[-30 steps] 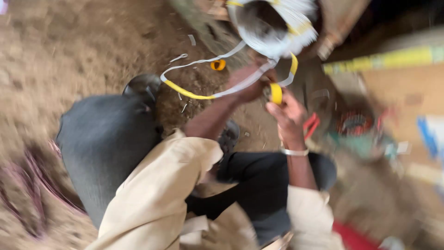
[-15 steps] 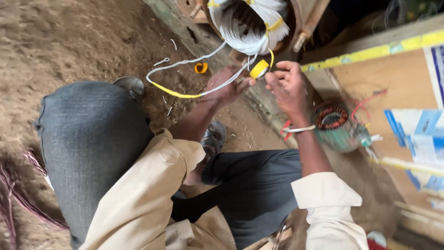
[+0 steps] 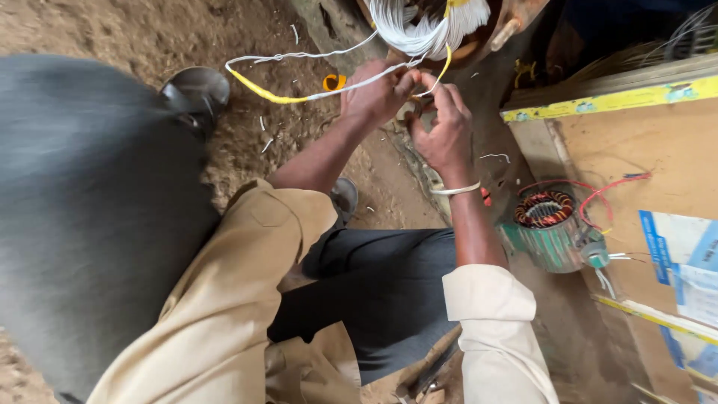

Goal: The person sits on the ground and wraps yellow electrical tape around the ends of white wires. They use a knife to cut the tape and continue wrapping multiple wire ends.

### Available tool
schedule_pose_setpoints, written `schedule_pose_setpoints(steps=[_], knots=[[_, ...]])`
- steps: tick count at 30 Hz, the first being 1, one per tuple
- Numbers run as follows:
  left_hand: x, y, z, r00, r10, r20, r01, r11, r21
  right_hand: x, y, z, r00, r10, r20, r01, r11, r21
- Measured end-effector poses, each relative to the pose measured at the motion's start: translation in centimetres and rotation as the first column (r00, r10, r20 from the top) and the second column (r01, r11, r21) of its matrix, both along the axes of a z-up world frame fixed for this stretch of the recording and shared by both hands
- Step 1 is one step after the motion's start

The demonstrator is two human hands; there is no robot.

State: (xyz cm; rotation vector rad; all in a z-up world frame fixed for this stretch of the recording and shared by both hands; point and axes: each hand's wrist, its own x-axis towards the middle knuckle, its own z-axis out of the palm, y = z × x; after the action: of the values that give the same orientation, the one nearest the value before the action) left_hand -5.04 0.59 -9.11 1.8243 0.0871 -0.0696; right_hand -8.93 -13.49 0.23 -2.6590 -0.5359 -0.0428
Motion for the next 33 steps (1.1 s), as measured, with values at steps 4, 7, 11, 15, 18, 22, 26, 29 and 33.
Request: schedule_pose_setpoints(steps=[4,7,11,15,18,22,26,29,33], knots=[[-1.7,1.5,1.1,0.855,0.199,0.479,-0.238,0.971,0.019,0.5,-1.0,-0.6,0.995,0.025,0.096,-0.036,0.994,0.108],[-4.6,2.3,3.3,0.992,-0.107,-0.068,0.108,0.994,0.018,0.3,-2.5,-0.2,0.989,-0.087,-0.118,0.118,0.953,0.281],[-5.9,2.2,7.5,0.863,-0.119,0.491,0.018,0.979,0.205,1.5,-2.2,1.1,0.983,-0.110,-0.145,0.161,0.899,0.407],[-4.2,3.8,5.4,0.639,0.094,0.763,-0.301,0.944,0.136,0.8,-1.2,1.0,0.934,-0.161,-0.319,0.297,0.844,0.446],[-2.6,5.8,2.0,0.823,0.069,0.565,-0.204,0.962,0.180,1.1,0.3,1.2,0.933,-0.194,-0.304,0.312,0.857,0.411],[-0.9,6.1,-2.5,0.920,-0.053,0.388,-0.072,0.951,0.301,0.8,1.0,0.9,0.943,-0.219,-0.249,0.295,0.897,0.328],[4.1,6.1,-4.6,0.995,-0.072,0.072,0.042,0.937,0.347,1.4,1.6,0.4,0.945,-0.266,-0.190,0.311,0.912,0.267],[5.8,5.8,-3.9,0.988,-0.152,0.038,0.110,0.847,0.521,2.0,2.0,0.5,0.952,-0.226,-0.208,0.286,0.898,0.334],[3.4,4.8,-0.6,0.927,-0.269,0.260,0.036,0.756,0.654,2.0,2.1,1.3,0.950,-0.225,-0.217,0.284,0.910,0.303]])
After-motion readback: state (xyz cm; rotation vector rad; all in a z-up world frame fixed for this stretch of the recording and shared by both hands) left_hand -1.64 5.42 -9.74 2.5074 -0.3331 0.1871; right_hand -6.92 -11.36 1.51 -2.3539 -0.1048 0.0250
